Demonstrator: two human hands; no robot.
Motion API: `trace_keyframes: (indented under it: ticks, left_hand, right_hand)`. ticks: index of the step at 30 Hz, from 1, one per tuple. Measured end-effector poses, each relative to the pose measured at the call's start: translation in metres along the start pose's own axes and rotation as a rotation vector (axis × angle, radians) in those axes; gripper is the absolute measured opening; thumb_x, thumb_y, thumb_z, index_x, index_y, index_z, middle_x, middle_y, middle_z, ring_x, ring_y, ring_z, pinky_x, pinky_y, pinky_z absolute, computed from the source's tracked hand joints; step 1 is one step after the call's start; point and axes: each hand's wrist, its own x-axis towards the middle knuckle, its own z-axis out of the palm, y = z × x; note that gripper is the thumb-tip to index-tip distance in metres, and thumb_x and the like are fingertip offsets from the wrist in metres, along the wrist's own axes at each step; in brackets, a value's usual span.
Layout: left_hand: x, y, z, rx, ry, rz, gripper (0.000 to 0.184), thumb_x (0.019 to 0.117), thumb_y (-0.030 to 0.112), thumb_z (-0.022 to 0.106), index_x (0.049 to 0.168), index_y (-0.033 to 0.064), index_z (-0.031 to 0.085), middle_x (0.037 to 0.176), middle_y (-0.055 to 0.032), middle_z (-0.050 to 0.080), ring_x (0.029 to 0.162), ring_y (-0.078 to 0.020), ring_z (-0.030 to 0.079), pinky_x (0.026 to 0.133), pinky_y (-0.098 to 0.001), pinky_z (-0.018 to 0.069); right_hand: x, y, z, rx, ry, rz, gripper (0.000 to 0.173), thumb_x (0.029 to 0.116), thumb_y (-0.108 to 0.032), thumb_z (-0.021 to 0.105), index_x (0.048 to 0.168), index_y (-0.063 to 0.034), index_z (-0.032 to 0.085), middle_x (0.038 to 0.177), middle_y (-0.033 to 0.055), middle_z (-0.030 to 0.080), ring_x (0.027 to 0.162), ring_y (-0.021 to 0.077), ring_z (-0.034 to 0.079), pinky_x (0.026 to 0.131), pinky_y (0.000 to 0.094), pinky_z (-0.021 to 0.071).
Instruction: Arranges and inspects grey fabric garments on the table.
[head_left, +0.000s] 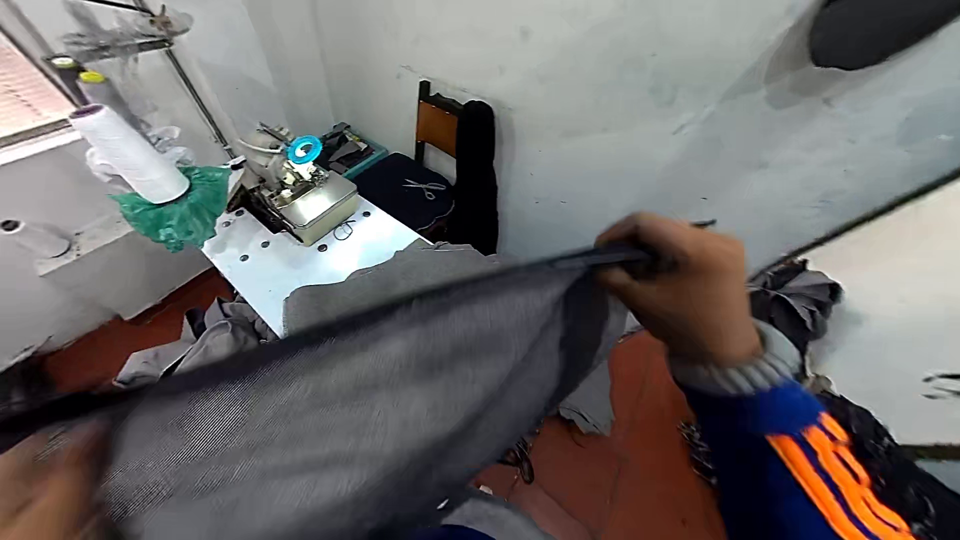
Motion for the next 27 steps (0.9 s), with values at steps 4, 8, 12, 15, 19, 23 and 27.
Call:
trace_keyframes:
  ticks: [4,8,12,15,19,23,27]
  left_hand:
    - [0.075,-0.129,0.126,0.243,0.106,-0.321,0.038,0.1069,0.025,0.055,0.102,-0.0105,0.066,0.083,-0.0202,0.065,0.077,-0.0277,0.065,0.077,-0.0519,0.0549]
    - [0.106,-0.215,0.19,0.632,-0.081,-0.633,0.052,0.1085,0.041,0.048,0.13,-0.0024,0.066,0.121,-0.0315,0.067,0.119,-0.0491,0.063,0.103,-0.0669,0.0447]
    - [0.098,-0.247,0.179,0.615,-0.077,-0.483,0.047,0.1027,0.028,0.063,0.133,-0.0065,0.06,0.128,-0.0326,0.062,0.124,-0.0484,0.057,0.107,-0.0638,0.0425]
    - [0.079,-0.279,0.135,0.477,-0.011,-0.476,0.048,0.1022,0.019,0.063,0.138,-0.0102,0.051,0.131,-0.0334,0.058,0.121,-0.0457,0.059,0.105,-0.0582,0.0464]
    - [-0.005,-0.312,0.095,0.437,-0.45,-0.751,0.044,0.0983,-0.002,0.057,0.142,-0.0095,0.05,0.133,-0.0313,0.06,0.125,-0.0414,0.06,0.109,-0.0553,0.0458]
    - [-0.076,-0.336,0.12,0.434,-0.696,-0.929,0.078,0.0824,0.006,0.08,0.15,-0.003,0.042,0.142,-0.0282,0.056,0.133,-0.041,0.055,0.113,-0.0561,0.044]
    - [-0.09,-0.339,0.108,0.464,-0.674,-0.869,0.054,0.0938,0.022,0.073,0.141,0.0002,0.057,0.138,-0.0253,0.061,0.133,-0.0383,0.056,0.116,-0.0545,0.0399]
  right_hand:
    - [0.047,0.106,0.122,-0.207,-0.286,0.381,0.026,0.0884,-0.001,0.069,0.114,0.0029,0.07,0.112,0.0299,0.067,0.096,0.0503,0.067,0.08,0.0708,0.0513]
    - [0.013,0.129,0.209,-0.179,-0.521,0.624,0.049,0.1012,-0.018,0.063,0.149,-0.0143,0.054,0.135,0.029,0.06,0.099,0.0511,0.067,0.081,0.069,0.0535]
    - [-0.086,0.081,0.263,-0.09,-1.105,0.624,0.056,0.1015,-0.018,0.055,0.156,-0.0172,0.044,0.149,0.0263,0.05,0.111,0.0483,0.066,0.091,0.0662,0.0529]
    - [-0.121,0.066,0.278,-0.085,-1.269,0.662,0.067,0.1013,-0.013,0.05,0.163,-0.009,0.026,0.166,0.0274,0.022,0.112,0.0502,0.066,0.091,0.0657,0.0533]
    - [-0.079,0.052,0.222,0.565,-1.017,0.946,0.036,0.1116,-0.029,0.04,0.129,-0.0041,0.06,0.087,0.0081,0.066,0.059,0.0155,0.055,0.057,0.0323,0.0474]
    - [-0.113,-0.003,0.18,1.334,-0.714,1.459,0.039,0.1127,-0.041,0.026,0.101,-0.0132,0.051,0.064,-0.0061,0.051,0.043,0.0014,0.041,0.041,0.0176,0.0374]
    - [-0.152,-0.038,0.181,1.27,-0.532,1.572,0.037,0.1139,-0.033,0.026,0.103,-0.009,0.051,0.067,-0.0017,0.055,0.046,0.0064,0.048,0.042,0.0217,0.0431]
